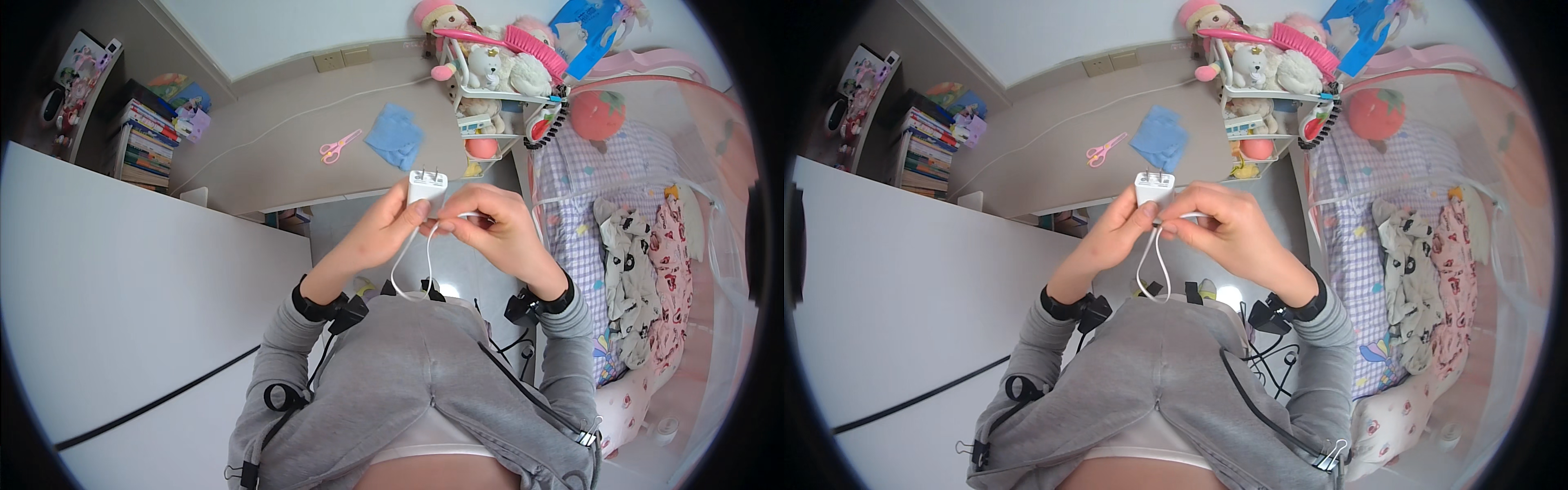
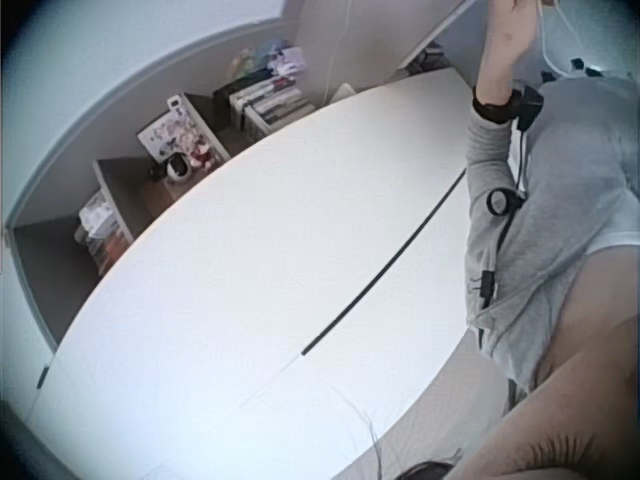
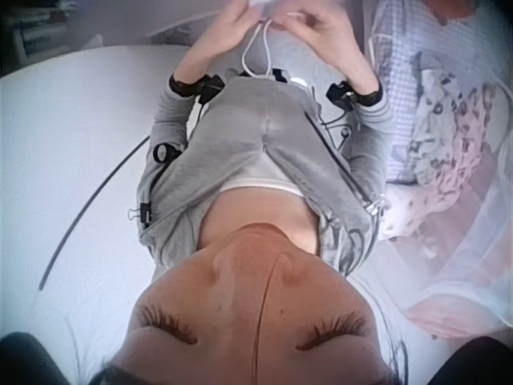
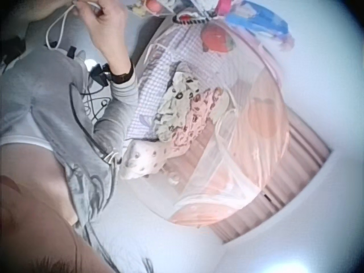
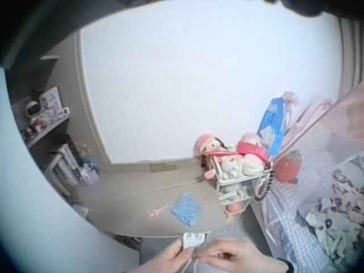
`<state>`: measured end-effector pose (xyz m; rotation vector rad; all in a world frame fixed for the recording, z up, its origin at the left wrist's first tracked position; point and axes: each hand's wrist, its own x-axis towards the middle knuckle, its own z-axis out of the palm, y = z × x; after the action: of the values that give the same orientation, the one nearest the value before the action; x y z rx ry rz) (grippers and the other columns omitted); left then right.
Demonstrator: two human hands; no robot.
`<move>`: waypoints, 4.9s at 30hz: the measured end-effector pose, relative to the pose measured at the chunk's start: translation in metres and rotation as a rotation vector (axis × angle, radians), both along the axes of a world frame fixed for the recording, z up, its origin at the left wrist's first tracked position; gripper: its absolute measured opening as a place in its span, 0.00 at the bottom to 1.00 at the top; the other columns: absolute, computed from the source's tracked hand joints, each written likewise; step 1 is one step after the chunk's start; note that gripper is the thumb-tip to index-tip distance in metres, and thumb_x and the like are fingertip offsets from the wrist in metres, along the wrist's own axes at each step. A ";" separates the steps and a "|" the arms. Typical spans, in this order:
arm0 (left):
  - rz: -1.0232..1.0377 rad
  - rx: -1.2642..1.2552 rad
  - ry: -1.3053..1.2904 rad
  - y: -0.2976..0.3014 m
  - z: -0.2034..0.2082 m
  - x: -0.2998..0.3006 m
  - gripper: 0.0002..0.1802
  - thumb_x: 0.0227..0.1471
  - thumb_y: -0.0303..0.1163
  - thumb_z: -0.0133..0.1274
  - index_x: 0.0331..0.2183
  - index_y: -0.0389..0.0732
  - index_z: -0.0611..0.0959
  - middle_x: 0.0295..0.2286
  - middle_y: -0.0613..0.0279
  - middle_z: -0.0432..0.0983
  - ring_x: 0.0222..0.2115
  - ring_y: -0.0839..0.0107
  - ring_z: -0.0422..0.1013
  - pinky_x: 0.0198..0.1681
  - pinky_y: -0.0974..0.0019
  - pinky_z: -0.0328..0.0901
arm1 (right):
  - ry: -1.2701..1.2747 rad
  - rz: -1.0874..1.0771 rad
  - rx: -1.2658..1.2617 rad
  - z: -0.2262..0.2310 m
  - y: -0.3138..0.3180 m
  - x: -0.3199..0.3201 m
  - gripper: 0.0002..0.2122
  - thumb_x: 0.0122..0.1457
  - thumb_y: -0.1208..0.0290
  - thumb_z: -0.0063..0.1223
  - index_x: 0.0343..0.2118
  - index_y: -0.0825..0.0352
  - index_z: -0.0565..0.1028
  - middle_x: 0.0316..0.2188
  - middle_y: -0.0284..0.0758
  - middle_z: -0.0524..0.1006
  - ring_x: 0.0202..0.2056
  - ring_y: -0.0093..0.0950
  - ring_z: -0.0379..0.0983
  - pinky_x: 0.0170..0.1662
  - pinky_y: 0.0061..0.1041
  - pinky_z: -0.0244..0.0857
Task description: The person walks into a bedroom and cleans a desk surface. They use a pink brush to sweep the desk, then wipe it with a blue cloth. They also wipe a power strip and a white adapter with the cloth.
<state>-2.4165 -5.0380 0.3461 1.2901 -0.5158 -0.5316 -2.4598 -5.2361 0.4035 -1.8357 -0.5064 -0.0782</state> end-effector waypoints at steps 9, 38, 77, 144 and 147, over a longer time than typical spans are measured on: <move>-0.135 0.008 0.279 -0.063 -0.014 -0.030 0.22 0.68 0.45 0.35 0.54 0.39 0.67 0.30 0.65 0.68 0.23 0.81 0.62 0.27 0.77 0.59 | -0.245 -0.104 -0.045 -0.026 -0.069 -0.003 0.06 0.52 0.79 0.63 0.31 0.66 0.78 0.27 0.28 0.75 0.23 0.17 0.66 0.21 0.19 0.55; 0.385 -0.383 -0.373 -0.013 0.002 -0.053 0.27 0.65 0.48 0.41 0.57 0.41 0.62 0.59 0.48 0.62 0.50 0.59 0.70 0.57 0.56 0.61 | 0.200 0.110 0.456 -0.101 0.031 -0.012 0.05 0.67 0.71 0.47 0.39 0.66 0.70 0.26 0.27 0.72 0.27 0.14 0.66 0.31 0.15 0.61; 0.115 0.321 0.194 0.065 -0.010 -0.045 0.20 0.68 0.41 0.37 0.56 0.44 0.59 0.32 0.66 0.69 0.15 0.86 0.54 0.15 0.78 0.49 | -0.094 0.119 -0.250 -0.051 0.033 -0.037 0.06 0.55 0.75 0.59 0.33 0.66 0.73 0.28 0.35 0.71 0.28 0.33 0.69 0.29 0.30 0.63; -0.068 0.292 0.063 0.109 -0.020 -0.069 0.24 0.58 0.27 0.51 0.54 0.35 0.64 0.34 0.65 0.72 0.30 0.81 0.66 0.33 0.74 0.63 | -0.240 0.087 -0.129 -0.046 0.081 -0.009 0.10 0.53 0.70 0.63 0.32 0.65 0.72 0.29 0.31 0.68 0.30 0.29 0.69 0.33 0.27 0.65; -0.148 0.310 0.141 0.133 -0.016 -0.063 0.24 0.55 0.23 0.50 0.53 0.35 0.65 0.34 0.66 0.72 0.33 0.79 0.67 0.38 0.73 0.63 | -0.184 0.128 -0.112 -0.055 0.079 0.001 0.10 0.53 0.69 0.64 0.32 0.64 0.73 0.27 0.30 0.68 0.28 0.25 0.68 0.32 0.23 0.63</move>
<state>-2.4795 -4.9050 0.3304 1.5014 -0.4234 -0.8457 -2.4587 -5.1570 0.3486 -1.9101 -0.7698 -0.1347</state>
